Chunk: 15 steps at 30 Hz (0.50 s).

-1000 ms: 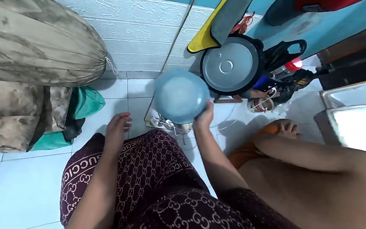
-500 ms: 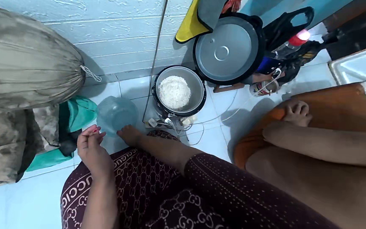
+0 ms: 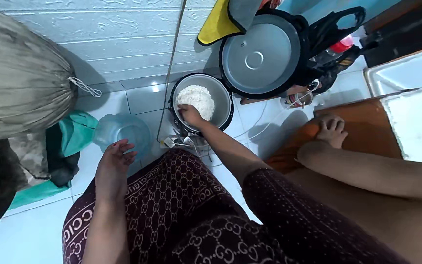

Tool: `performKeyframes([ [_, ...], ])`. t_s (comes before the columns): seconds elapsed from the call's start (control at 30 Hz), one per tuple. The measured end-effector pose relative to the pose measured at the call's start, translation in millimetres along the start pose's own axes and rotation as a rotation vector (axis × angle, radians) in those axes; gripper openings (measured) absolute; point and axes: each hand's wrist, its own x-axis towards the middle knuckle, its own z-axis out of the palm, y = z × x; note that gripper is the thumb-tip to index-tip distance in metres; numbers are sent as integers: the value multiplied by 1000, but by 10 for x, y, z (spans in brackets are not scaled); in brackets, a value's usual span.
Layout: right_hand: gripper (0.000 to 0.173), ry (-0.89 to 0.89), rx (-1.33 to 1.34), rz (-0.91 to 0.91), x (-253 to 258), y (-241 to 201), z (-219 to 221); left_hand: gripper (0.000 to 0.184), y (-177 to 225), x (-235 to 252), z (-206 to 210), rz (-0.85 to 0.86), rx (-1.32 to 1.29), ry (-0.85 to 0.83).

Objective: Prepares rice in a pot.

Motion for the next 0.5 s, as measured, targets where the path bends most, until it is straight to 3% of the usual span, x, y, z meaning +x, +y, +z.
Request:
performKeyframes([
  [0.1,42,88,76,100,70,59,-65,44,11,46,6,-34,-17,0],
  [0.3,34,267,-199,195,-131,26,-491,48,-27,99,-10,-93,-69,-25],
  [0.4,32,447,-297,213,-111,-103,-640,47,-55,147,-27,-119,-72,-1],
  [0.5,44,463,-383,223,166,-107,-662,48,-95,190,-34,-132,-49,12],
])
